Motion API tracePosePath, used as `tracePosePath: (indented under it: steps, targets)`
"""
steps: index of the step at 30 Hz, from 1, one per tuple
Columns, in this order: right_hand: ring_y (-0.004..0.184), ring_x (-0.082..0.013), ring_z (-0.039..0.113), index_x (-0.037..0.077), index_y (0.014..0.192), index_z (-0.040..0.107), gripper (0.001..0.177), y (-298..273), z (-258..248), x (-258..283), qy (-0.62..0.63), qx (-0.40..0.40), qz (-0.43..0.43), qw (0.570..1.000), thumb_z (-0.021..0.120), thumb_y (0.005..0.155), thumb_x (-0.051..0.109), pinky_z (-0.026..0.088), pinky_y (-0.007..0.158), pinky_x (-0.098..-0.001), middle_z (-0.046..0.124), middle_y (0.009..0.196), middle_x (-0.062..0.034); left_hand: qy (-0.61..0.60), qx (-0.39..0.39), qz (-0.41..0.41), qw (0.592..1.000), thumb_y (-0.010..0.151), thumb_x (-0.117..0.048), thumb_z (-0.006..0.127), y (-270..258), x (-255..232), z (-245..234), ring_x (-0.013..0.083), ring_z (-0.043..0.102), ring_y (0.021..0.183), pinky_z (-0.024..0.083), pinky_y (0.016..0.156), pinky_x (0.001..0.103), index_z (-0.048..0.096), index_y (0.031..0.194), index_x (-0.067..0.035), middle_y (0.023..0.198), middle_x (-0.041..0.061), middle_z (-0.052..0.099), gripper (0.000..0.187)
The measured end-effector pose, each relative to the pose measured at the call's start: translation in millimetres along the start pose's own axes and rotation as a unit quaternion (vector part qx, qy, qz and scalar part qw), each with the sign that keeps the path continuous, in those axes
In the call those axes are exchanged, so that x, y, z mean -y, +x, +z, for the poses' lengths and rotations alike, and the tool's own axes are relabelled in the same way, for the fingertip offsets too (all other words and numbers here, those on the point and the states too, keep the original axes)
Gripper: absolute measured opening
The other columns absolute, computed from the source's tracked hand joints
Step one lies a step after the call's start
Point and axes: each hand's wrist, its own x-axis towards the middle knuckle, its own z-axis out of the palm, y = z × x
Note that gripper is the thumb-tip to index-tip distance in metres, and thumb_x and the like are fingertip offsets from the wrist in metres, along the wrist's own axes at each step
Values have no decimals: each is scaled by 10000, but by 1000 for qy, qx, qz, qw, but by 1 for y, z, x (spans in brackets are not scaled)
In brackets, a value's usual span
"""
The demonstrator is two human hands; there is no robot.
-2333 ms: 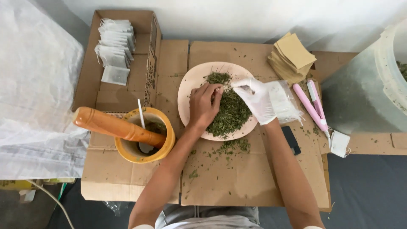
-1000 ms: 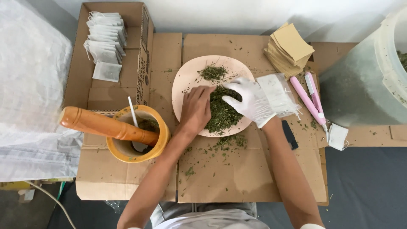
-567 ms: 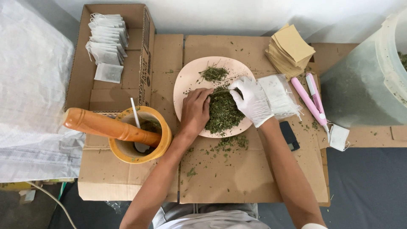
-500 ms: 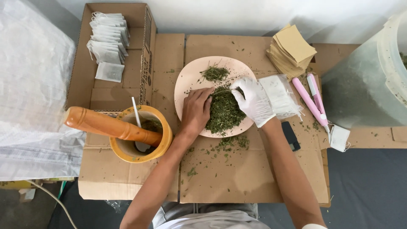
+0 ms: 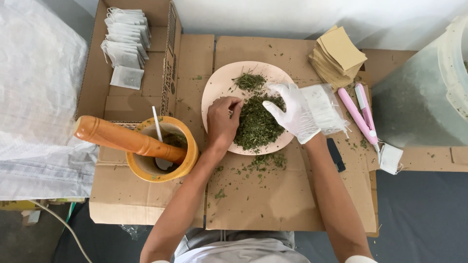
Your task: The person prepares tea by scooping leaves into a mortar and then manually filling small tea bags with processed leaves.
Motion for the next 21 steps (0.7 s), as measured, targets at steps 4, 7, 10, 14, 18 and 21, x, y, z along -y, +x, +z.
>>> tracePosePath:
  steps: [4,7,10,14,18,21]
  targets:
    - [1041,-332,703,134,1325,680,318,1,0,-8,-8,-14,-9,1000,782,1079,308,579,966,-469,683,1078,-79,-2,-28,-23,999,1117,-185,673,15,-11,5,234,719,932,543,919,451,739,1088,-122,913,25,720,95]
    - [1076,-315,705,151,1322,695,326,-2,2,-8,-10,-17,5,1000,777,1079,352,586,984,-469,687,1079,-66,22,-59,-24,998,1051,-114,735,29,-12,14,191,734,917,554,906,422,751,1054,-168,919,-21,746,57]
    - [1103,-345,708,156,1343,690,379,-3,3,-7,-13,-7,25,1000,782,1072,404,581,1001,-523,684,1095,-83,43,-81,10,996,1035,-86,755,41,-13,18,195,743,906,552,884,409,744,1035,-156,904,-18,746,71]
    - [1148,-407,710,146,1366,686,373,-3,1,-4,20,-1,36,999,765,1089,383,551,1050,-578,700,1137,-124,39,-110,30,993,998,-17,769,61,-3,27,262,762,864,577,854,439,757,994,-101,856,46,756,85]
    - [1087,-340,708,161,1319,707,355,-7,5,-14,2,-6,16,1000,797,1064,391,595,948,-502,686,1098,-74,17,-122,48,991,1016,25,745,75,8,30,313,791,905,646,817,481,758,1096,-60,915,122,772,117]
    - [1073,-317,705,155,1277,717,352,-7,8,-21,-10,4,16,1000,823,1043,395,598,925,-483,684,1095,-64,45,-113,35,992,1001,80,727,74,-4,20,378,795,980,686,850,539,720,1239,32,1049,225,767,243]
